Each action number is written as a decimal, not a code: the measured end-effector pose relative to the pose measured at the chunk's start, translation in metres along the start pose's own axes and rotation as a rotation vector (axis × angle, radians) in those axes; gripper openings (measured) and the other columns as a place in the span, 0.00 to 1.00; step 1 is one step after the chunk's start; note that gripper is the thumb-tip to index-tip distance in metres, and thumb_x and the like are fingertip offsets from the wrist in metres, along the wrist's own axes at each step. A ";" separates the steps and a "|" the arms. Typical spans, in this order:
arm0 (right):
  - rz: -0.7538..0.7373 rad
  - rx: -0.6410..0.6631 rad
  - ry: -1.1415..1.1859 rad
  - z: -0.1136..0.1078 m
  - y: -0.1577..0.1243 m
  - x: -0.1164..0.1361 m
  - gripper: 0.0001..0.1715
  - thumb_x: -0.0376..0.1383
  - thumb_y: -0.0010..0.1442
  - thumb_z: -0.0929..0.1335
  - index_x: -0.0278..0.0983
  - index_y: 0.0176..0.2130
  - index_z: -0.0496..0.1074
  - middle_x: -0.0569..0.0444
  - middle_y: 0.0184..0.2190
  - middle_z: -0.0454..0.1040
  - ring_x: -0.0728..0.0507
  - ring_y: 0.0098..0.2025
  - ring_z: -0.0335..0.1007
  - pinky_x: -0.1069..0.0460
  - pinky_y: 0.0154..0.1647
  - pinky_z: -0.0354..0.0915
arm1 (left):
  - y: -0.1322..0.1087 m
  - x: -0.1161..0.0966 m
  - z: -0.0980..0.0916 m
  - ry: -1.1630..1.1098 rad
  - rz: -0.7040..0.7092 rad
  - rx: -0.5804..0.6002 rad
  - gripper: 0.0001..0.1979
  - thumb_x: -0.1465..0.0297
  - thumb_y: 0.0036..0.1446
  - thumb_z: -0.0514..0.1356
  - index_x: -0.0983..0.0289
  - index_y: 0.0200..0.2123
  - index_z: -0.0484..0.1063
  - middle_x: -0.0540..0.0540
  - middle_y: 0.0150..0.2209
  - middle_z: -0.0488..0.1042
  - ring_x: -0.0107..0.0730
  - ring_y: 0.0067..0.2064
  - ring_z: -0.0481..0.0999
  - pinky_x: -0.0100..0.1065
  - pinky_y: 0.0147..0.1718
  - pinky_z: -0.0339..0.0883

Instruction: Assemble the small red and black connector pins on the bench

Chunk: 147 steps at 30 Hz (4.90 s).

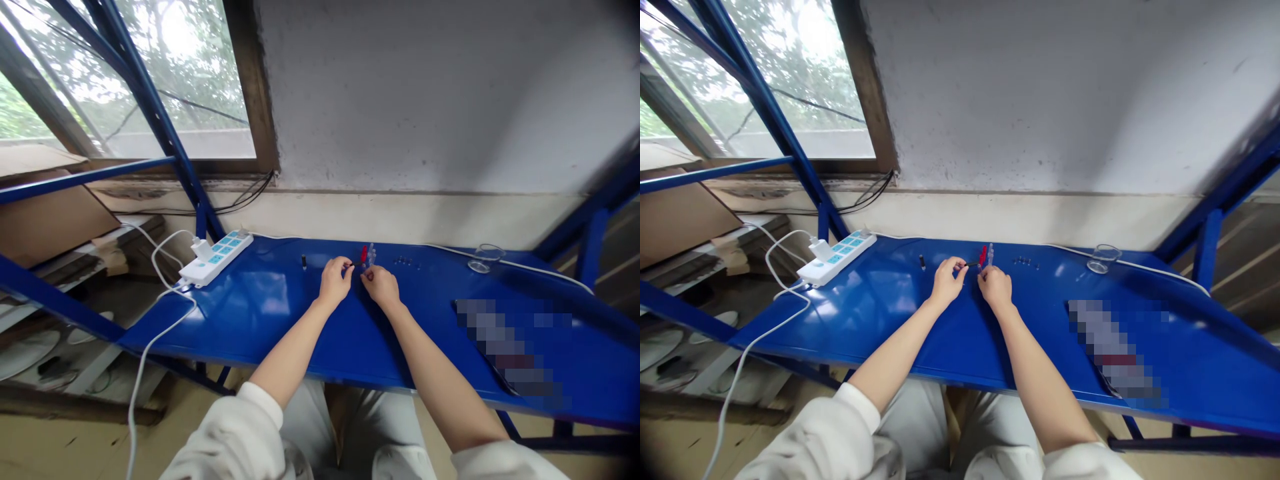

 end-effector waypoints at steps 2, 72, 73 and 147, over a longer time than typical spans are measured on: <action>-0.003 -0.007 0.020 0.001 0.000 -0.001 0.07 0.37 0.53 0.63 0.37 0.31 0.68 0.53 0.31 0.72 0.48 0.32 0.66 0.55 0.27 0.52 | 0.000 -0.002 -0.003 -0.009 -0.005 -0.012 0.04 0.73 0.53 0.54 0.63 0.34 0.66 0.52 0.31 0.70 0.29 0.34 0.68 0.32 0.37 0.64; -0.407 0.124 0.266 -0.003 -0.010 0.018 0.14 0.40 0.55 0.60 0.36 0.28 0.71 0.52 0.26 0.71 0.49 0.26 0.63 0.55 0.26 0.55 | 0.080 0.058 -0.075 0.581 0.066 0.561 0.05 0.70 0.46 0.58 0.62 0.29 0.71 0.56 0.40 0.68 0.42 0.46 0.63 0.42 0.44 0.55; -0.405 0.126 0.265 -0.003 -0.010 0.018 0.14 0.40 0.56 0.60 0.37 0.28 0.71 0.52 0.26 0.71 0.49 0.26 0.63 0.55 0.26 0.55 | 0.079 0.060 -0.075 0.583 0.061 0.568 0.05 0.69 0.46 0.59 0.62 0.29 0.71 0.56 0.40 0.68 0.42 0.46 0.63 0.42 0.44 0.55; 0.036 0.208 -0.195 0.015 -0.006 -0.007 0.31 0.47 0.61 0.51 0.37 0.59 0.53 0.44 0.60 0.50 0.37 0.60 0.41 0.32 0.53 0.40 | 0.033 -0.006 0.021 0.331 0.022 0.312 0.06 0.72 0.56 0.51 0.63 0.34 0.67 0.57 0.34 0.71 0.38 0.41 0.68 0.40 0.41 0.58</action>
Point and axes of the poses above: each hand's wrist, its own y-axis towards the middle knuckle, its own z-axis out of the palm, x = y × z, the point moved 3 cm from there along y, towards the middle knuckle
